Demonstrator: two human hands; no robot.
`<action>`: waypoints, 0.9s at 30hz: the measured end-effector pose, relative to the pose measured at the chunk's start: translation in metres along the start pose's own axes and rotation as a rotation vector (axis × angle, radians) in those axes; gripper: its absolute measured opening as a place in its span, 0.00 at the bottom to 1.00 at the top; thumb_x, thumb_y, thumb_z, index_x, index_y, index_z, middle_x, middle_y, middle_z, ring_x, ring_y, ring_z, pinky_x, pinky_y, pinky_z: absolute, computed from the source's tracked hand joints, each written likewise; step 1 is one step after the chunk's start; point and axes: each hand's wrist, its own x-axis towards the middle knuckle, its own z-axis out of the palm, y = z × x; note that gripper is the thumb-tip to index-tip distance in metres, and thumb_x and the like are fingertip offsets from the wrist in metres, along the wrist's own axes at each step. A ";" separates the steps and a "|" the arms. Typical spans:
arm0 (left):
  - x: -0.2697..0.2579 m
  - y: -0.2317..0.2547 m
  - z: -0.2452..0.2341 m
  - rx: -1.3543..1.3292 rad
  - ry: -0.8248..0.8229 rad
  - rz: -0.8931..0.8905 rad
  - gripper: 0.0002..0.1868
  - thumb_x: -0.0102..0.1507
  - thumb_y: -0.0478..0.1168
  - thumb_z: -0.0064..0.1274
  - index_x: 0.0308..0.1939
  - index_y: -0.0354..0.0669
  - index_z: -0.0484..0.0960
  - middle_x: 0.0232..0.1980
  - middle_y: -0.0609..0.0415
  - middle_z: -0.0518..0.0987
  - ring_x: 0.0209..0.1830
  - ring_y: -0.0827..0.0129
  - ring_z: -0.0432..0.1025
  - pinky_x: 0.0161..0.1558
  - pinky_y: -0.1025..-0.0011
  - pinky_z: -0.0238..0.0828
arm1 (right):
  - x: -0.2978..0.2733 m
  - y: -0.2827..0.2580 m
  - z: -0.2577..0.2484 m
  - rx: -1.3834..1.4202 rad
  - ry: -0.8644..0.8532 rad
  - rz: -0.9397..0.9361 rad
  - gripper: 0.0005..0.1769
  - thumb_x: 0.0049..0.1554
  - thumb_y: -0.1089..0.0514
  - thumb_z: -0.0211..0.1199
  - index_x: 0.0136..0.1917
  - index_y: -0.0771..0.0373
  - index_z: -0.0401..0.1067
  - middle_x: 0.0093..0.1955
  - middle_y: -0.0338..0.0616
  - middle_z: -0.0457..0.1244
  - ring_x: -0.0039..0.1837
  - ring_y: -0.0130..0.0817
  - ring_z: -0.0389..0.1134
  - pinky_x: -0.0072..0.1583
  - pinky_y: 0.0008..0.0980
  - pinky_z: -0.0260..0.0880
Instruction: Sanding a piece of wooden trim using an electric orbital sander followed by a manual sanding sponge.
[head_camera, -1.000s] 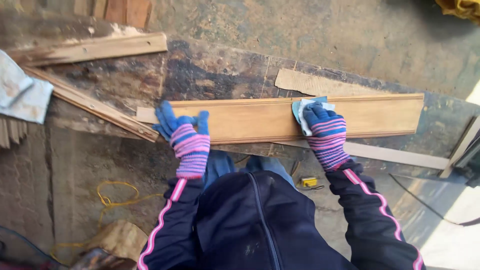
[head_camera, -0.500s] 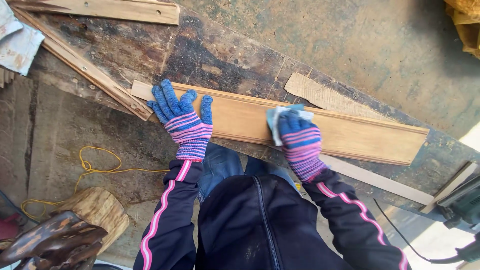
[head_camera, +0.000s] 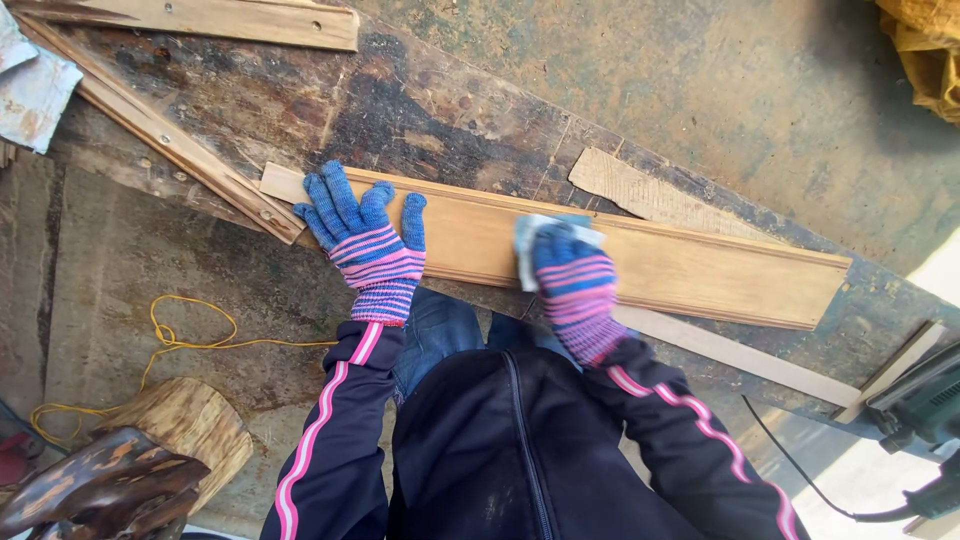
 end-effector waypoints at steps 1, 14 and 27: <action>0.001 0.000 0.001 0.011 0.004 -0.002 0.23 0.70 0.59 0.61 0.57 0.51 0.72 0.81 0.34 0.54 0.82 0.30 0.45 0.78 0.28 0.34 | -0.006 0.008 -0.004 0.004 -0.017 0.060 0.20 0.54 0.59 0.59 0.59 0.66 0.72 0.59 0.57 0.67 0.53 0.51 0.71 0.48 0.47 0.73; 0.000 -0.002 0.000 0.044 -0.026 0.031 0.24 0.72 0.60 0.58 0.57 0.50 0.70 0.81 0.32 0.54 0.83 0.30 0.44 0.77 0.28 0.33 | 0.009 -0.011 0.020 -0.037 -0.045 0.090 0.24 0.53 0.59 0.59 0.64 0.62 0.72 0.61 0.56 0.67 0.48 0.51 0.72 0.42 0.45 0.73; -0.005 -0.007 0.006 0.020 -0.061 0.117 0.22 0.73 0.58 0.60 0.59 0.51 0.71 0.81 0.33 0.56 0.83 0.32 0.46 0.78 0.28 0.34 | 0.016 -0.030 0.039 0.138 0.188 0.080 0.24 0.54 0.54 0.54 0.63 0.61 0.68 0.63 0.56 0.63 0.63 0.53 0.67 0.63 0.53 0.71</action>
